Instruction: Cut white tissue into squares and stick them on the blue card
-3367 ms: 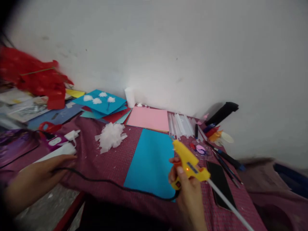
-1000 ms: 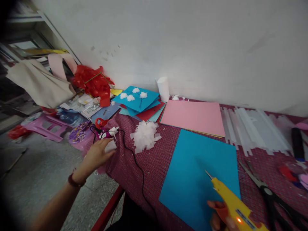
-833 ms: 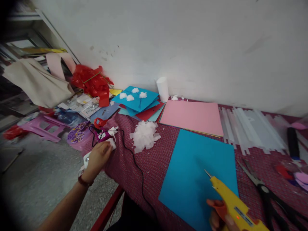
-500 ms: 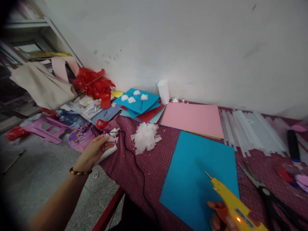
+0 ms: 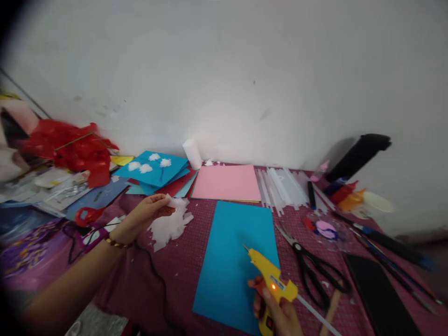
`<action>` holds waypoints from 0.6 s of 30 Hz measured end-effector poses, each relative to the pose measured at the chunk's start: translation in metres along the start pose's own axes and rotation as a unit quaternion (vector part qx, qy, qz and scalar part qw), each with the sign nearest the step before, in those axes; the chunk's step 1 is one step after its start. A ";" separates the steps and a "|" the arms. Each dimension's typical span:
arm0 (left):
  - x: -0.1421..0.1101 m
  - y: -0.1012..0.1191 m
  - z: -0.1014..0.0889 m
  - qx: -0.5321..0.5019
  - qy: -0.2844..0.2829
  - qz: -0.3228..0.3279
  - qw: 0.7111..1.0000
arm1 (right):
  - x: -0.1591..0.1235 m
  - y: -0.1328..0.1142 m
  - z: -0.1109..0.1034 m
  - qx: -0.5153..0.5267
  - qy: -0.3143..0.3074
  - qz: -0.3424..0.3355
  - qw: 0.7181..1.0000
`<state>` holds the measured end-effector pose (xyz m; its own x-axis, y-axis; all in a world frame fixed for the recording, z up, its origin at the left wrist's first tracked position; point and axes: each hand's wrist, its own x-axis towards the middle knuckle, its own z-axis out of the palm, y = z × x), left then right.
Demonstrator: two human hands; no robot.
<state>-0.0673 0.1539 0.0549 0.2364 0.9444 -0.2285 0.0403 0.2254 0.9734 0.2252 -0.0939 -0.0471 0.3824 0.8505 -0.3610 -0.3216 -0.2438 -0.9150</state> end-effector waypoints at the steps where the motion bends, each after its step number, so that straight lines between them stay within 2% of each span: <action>1: 0.005 0.001 0.008 0.014 -0.019 0.003 1.000 | 0.000 0.000 0.001 0.004 -0.001 0.001 1.000; 4: 0.021 0.003 0.029 0.074 -0.066 0.016 0.995 | 0.002 0.001 0.002 0.008 -0.015 0.005 1.000; 8: 0.047 0.000 0.048 0.175 -0.064 0.041 0.982 | 0.003 0.002 0.000 -0.007 -0.021 0.004 1.000; 13: 0.080 -0.007 0.055 0.279 -0.046 0.088 0.955 | 0.002 0.001 -0.001 0.001 -0.019 -0.001 1.000; 18: 0.095 -0.012 0.056 0.345 -0.058 0.112 0.930 | 0.002 0.000 -0.001 0.006 -0.019 -0.001 1.000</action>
<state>0.0088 0.2274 0.0220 0.4152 0.9081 -0.0542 0.5817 -0.2192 0.7833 0.2269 -0.0927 -0.0485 0.3493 0.8682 -0.3525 -0.3323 -0.2370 -0.9129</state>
